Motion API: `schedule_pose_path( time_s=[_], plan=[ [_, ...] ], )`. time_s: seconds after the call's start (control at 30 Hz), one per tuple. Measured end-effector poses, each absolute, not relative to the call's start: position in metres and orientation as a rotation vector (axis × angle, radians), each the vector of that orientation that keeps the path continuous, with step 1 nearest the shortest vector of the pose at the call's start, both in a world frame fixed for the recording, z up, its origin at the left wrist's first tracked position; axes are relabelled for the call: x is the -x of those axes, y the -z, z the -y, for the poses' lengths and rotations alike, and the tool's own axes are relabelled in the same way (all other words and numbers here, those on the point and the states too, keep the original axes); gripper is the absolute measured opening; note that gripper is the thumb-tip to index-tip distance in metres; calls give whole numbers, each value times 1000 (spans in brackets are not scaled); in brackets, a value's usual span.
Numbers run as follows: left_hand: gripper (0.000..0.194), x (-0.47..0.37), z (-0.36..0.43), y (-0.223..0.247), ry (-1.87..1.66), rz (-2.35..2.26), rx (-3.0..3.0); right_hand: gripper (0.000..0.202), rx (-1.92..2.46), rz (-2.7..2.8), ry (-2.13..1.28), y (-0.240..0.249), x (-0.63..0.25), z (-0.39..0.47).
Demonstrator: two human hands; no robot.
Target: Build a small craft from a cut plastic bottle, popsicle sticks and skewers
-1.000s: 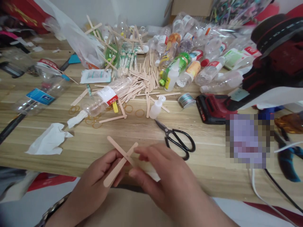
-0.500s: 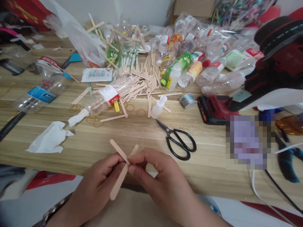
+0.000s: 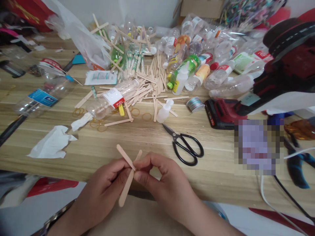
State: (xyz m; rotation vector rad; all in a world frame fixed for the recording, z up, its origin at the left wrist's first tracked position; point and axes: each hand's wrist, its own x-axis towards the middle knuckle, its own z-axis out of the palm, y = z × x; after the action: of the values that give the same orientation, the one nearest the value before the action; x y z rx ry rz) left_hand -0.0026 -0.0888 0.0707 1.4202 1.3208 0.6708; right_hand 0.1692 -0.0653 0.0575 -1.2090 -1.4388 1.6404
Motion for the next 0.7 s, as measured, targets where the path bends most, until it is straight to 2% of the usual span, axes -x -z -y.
schedule_pose_path(
  time_s=[0.23,0.37,0.53,0.7],
  plan=[
    [34,2,81,-73,-618,-1330,-1391,14,1170,1479,-1654,-59,-174,61],
    [34,7,76,-77,-575,-1302,-1383,12,1185,1486,-1500,-64,-180,51],
    [36,25,81,-71,-440,-1341,-1307,17,1221,1212,-1353,-68,-198,38],
    [38,42,90,-62,-360,-1383,-1287,23,1179,983,-1361,-75,-206,29]
  ],
)
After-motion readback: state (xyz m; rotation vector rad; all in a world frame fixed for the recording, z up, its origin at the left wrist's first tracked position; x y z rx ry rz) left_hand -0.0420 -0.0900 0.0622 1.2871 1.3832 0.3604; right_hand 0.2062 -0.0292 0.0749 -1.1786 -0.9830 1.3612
